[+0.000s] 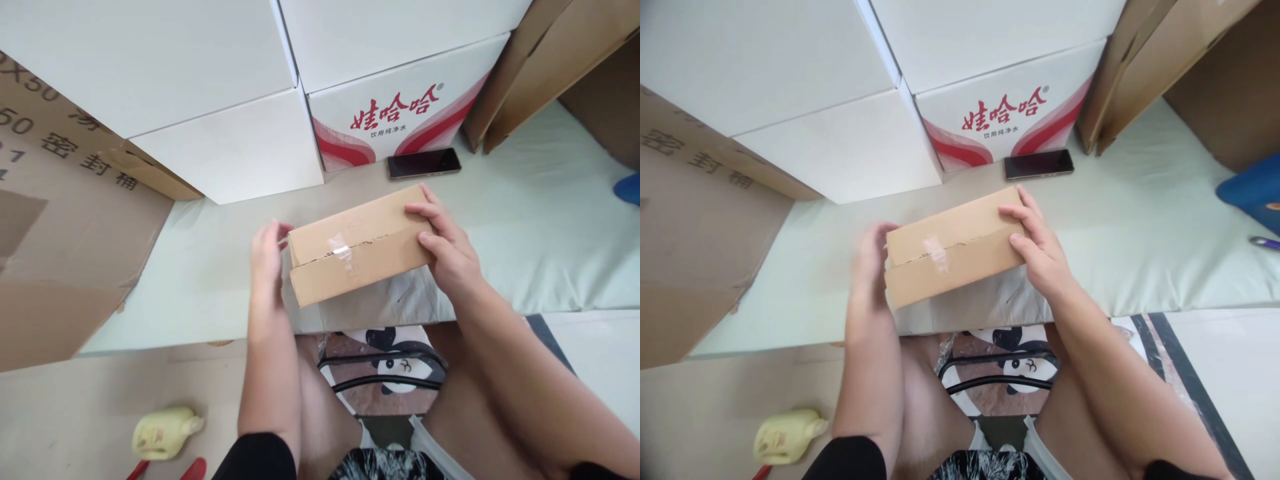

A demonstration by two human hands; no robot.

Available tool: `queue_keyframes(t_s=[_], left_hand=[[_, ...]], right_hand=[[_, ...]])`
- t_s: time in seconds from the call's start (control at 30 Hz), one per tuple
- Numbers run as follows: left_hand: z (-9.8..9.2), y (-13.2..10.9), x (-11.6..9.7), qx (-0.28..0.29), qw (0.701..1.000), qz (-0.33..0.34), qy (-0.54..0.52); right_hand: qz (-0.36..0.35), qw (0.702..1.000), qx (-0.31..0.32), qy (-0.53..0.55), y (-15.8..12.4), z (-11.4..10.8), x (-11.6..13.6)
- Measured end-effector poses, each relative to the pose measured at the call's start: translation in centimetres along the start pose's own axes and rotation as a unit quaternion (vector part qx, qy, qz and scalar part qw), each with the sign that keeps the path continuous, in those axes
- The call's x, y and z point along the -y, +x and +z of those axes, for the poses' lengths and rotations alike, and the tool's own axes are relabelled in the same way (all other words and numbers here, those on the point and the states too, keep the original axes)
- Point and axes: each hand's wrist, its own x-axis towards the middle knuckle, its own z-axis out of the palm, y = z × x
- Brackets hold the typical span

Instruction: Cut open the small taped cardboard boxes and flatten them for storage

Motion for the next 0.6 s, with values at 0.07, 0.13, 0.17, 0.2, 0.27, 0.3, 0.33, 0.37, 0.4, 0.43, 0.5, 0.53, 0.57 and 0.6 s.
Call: queue_keyframes(t_s=[0.07,0.13,0.17,0.2,0.27,0.3,0.33,0.37,0.4,0.43,0.5,0.53,0.57,0.6], left_hand=[[-0.7,-0.6,-2.0,-0.014,0.997,0.050,-0.053],[-1.1,-1.5,-3.7,0.037,0.991,0.120,-0.042],[-1.2,-2.0,-4.3,0.072,0.986,0.150,-0.014],[-1.1,-2.4,-4.8,0.108,0.978,0.174,0.028],[-0.5,-3.1,-5.1,0.166,0.957,0.199,0.133],[-0.1,-3.2,-5.1,0.187,0.943,0.201,0.189],[0.3,-3.3,-5.0,0.200,0.930,0.197,0.237],[0.6,-3.3,-4.8,0.206,0.920,0.191,0.273],[0.9,-3.2,-4.7,0.209,0.914,0.183,0.295],[1.1,-3.1,-4.6,0.209,0.913,0.176,0.304],[1.2,-2.9,-4.4,0.211,0.914,0.166,0.305],[1.2,-2.8,-4.4,0.213,0.914,0.164,0.303],[1.1,-2.7,-4.4,0.213,0.914,0.163,0.303],[1.1,-2.6,-4.4,0.214,0.915,0.162,0.302]], right_hand=[[-0.011,1.000,0.000,0.024,0.0,0.1,-0.5],[-0.019,0.999,-0.006,0.039,0.0,0.3,-0.9],[-0.019,0.999,-0.009,0.039,0.0,0.5,-1.0],[-0.018,0.999,-0.011,0.035,0.0,0.7,-1.1],[-0.014,1.000,-0.014,0.024,0.1,1.1,-1.1],[-0.012,0.999,-0.019,0.023,0.2,1.1,-1.1],[-0.007,0.999,-0.028,0.027,0.3,1.1,-1.2],[0.002,0.999,-0.046,0.029,0.5,0.9,-1.3],[0.016,0.997,-0.077,0.019,0.8,0.6,-1.5],[0.035,0.992,-0.119,-0.012,1.0,0.1,-1.7],[0.091,0.969,-0.186,-0.138,1.5,-1.1,-2.2],[0.125,0.952,-0.183,-0.213,1.7,-1.7,-2.4],[0.158,0.935,-0.150,-0.279,1.8,-2.1,-2.6],[0.185,0.922,-0.094,-0.327,1.8,-2.4,-2.8]])
